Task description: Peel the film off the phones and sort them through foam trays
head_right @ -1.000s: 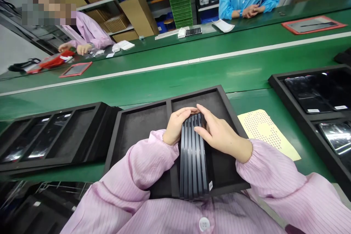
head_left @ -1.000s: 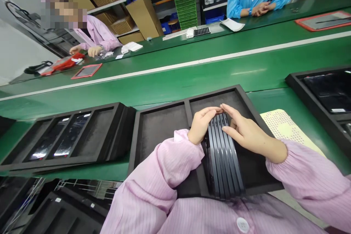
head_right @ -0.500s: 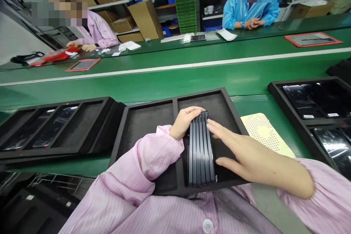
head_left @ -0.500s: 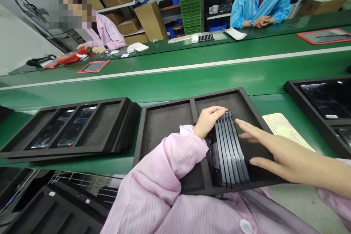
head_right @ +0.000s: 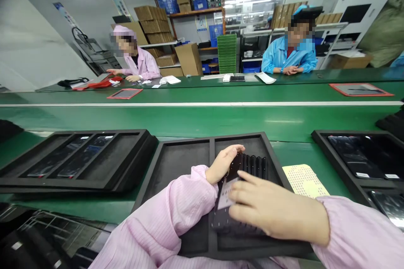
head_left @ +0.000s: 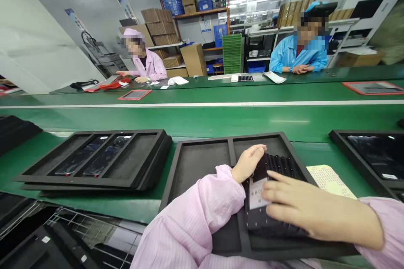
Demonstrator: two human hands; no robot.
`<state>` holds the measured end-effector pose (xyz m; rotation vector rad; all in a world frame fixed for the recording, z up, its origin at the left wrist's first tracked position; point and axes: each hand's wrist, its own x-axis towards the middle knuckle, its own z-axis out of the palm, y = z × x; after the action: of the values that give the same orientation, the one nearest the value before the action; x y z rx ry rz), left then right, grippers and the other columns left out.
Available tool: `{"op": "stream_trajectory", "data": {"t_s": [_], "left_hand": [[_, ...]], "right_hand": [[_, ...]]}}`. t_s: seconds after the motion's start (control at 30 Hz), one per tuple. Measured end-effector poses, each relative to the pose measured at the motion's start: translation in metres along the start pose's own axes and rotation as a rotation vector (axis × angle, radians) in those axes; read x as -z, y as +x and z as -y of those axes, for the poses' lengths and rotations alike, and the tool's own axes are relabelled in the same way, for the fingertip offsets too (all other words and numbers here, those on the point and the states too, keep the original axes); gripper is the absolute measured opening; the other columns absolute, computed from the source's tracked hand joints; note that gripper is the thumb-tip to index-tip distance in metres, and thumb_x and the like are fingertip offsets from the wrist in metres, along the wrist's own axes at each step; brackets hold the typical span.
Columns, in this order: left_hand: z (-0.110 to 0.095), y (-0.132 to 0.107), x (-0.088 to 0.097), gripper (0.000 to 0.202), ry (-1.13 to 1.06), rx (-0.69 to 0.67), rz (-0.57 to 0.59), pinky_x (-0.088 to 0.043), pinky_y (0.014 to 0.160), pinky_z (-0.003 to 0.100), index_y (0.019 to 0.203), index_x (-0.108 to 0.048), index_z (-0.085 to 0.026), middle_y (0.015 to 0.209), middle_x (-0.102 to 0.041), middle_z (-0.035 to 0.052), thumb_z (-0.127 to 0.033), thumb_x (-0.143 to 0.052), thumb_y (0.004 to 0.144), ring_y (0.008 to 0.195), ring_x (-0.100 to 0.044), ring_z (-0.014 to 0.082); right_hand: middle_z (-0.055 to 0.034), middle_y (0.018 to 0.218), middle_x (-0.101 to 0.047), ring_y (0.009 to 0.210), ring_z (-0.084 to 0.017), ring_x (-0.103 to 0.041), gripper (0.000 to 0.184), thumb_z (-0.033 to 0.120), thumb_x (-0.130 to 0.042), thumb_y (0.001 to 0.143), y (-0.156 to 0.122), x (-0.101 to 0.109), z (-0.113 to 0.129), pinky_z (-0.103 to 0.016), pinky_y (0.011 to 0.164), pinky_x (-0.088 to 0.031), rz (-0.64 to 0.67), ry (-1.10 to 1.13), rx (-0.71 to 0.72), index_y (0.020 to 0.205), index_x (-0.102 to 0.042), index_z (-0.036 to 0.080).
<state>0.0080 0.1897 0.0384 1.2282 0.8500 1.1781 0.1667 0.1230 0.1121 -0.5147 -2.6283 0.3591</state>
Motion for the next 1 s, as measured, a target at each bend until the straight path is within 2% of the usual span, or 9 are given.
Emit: {"op": "stream_trajectory", "data": {"t_s": [0.1, 0.23, 0.3, 0.4, 0.5, 0.6, 0.77, 0.83, 1.0], "left_hand": [[-0.011, 0.006, 0.000, 0.057, -0.048, -0.091, -0.030, -0.041, 0.094, 0.042, 0.085, -0.066, -0.015, 0.098, -0.068, 0.0107, -0.067, -0.044, 0.078, 0.099, -0.059, 0.0254], [-0.021, 0.009, -0.021, 0.068, -0.096, -0.230, -0.077, -0.043, 0.091, 0.039, 0.094, -0.060, -0.015, 0.098, -0.066, 0.0095, -0.077, -0.041, 0.072, 0.096, -0.059, 0.0250], [-0.026, 0.004, -0.033, 0.067, -0.099, -0.282, -0.116, -0.043, 0.091, 0.037, 0.101, -0.055, -0.016, 0.103, -0.064, 0.0094, -0.075, -0.043, 0.072, 0.099, -0.057, 0.0246], [-0.033, -0.011, -0.044, 0.068, -0.089, -0.319, -0.096, -0.041, 0.095, 0.038, 0.112, -0.049, -0.016, 0.111, -0.061, 0.0116, -0.072, -0.044, 0.074, 0.105, -0.056, 0.0254], [-0.034, -0.031, -0.043, 0.087, -0.063, -0.352, 0.018, -0.036, 0.103, 0.040, 0.129, -0.034, -0.017, 0.129, -0.050, 0.0161, -0.075, -0.051, 0.067, 0.119, -0.047, 0.0288], [-0.029, -0.044, -0.038, 0.100, -0.045, -0.308, 0.074, -0.037, 0.102, 0.045, 0.133, -0.023, -0.019, 0.130, -0.047, 0.0187, -0.075, -0.058, 0.059, 0.119, -0.048, 0.0316], [-0.011, -0.057, -0.029, 0.100, -0.120, -0.296, 0.176, -0.041, 0.099, 0.045, 0.130, -0.026, -0.026, 0.126, -0.048, 0.0141, -0.067, -0.071, 0.051, 0.113, -0.052, 0.0315], [-0.004, -0.063, -0.027, 0.094, -0.084, -0.315, 0.126, -0.041, 0.098, 0.044, 0.129, -0.031, -0.028, 0.125, -0.045, 0.0116, -0.062, -0.074, 0.052, 0.112, -0.051, 0.0305], [0.003, -0.074, -0.022, 0.079, -0.022, -0.373, 0.127, -0.045, 0.091, 0.043, 0.124, -0.039, -0.033, 0.110, -0.047, 0.0048, -0.060, -0.073, 0.057, 0.101, -0.055, 0.0264]], "right_hand": [[-0.0071, 0.111, -0.060, 0.105, -0.021, -0.056, 0.033, 0.018, -0.060, 0.079, 0.000, 0.011, -0.019, -0.037, 0.095, -0.046, -0.115, 0.161, -0.049, 0.111, -0.052, 0.023], [-0.0051, 0.102, -0.061, 0.095, -0.025, -0.061, 0.055, 0.026, -0.078, 0.058, 0.004, 0.007, -0.039, -0.036, 0.083, -0.052, -0.631, 0.504, -0.567, 0.105, -0.049, 0.023], [-0.0054, 0.102, -0.061, 0.092, -0.025, -0.062, 0.060, 0.032, -0.078, 0.057, 0.006, 0.003, -0.038, -0.037, 0.080, -0.053, -0.753, 0.603, -0.662, 0.106, -0.044, 0.023], [-0.0056, 0.105, -0.061, 0.094, -0.024, -0.062, 0.061, 0.036, -0.076, 0.061, 0.006, -0.002, -0.023, -0.035, 0.080, -0.054, -0.831, 0.666, -0.669, 0.110, -0.041, 0.025], [-0.0043, 0.104, -0.062, 0.095, -0.023, -0.062, 0.062, 0.030, -0.078, 0.059, 0.003, -0.009, -0.005, -0.033, 0.079, -0.054, -0.896, 0.780, -0.699, 0.110, -0.042, 0.026], [-0.0047, 0.102, -0.062, 0.091, -0.024, -0.064, 0.061, 0.028, -0.078, 0.060, -0.003, -0.021, 0.001, -0.035, 0.076, -0.056, -0.843, 0.829, -0.685, 0.110, -0.042, 0.026], [-0.0137, 0.123, -0.050, 0.106, -0.031, -0.056, 0.080, 0.056, -0.078, 0.065, -0.014, -0.047, -0.003, -0.040, 0.083, -0.053, -0.764, 0.823, -0.532, 0.126, -0.036, 0.026], [-0.0132, 0.126, -0.046, 0.112, -0.030, -0.052, 0.074, 0.065, -0.069, 0.070, -0.018, -0.055, 0.000, -0.039, 0.087, -0.051, -0.816, 0.716, -0.470, 0.125, -0.039, 0.026], [-0.0072, 0.111, -0.050, 0.107, -0.025, -0.052, 0.055, 0.063, -0.058, 0.081, -0.023, -0.059, 0.018, -0.034, 0.091, -0.048, -0.831, 0.461, -0.385, 0.120, -0.043, 0.028]]}}
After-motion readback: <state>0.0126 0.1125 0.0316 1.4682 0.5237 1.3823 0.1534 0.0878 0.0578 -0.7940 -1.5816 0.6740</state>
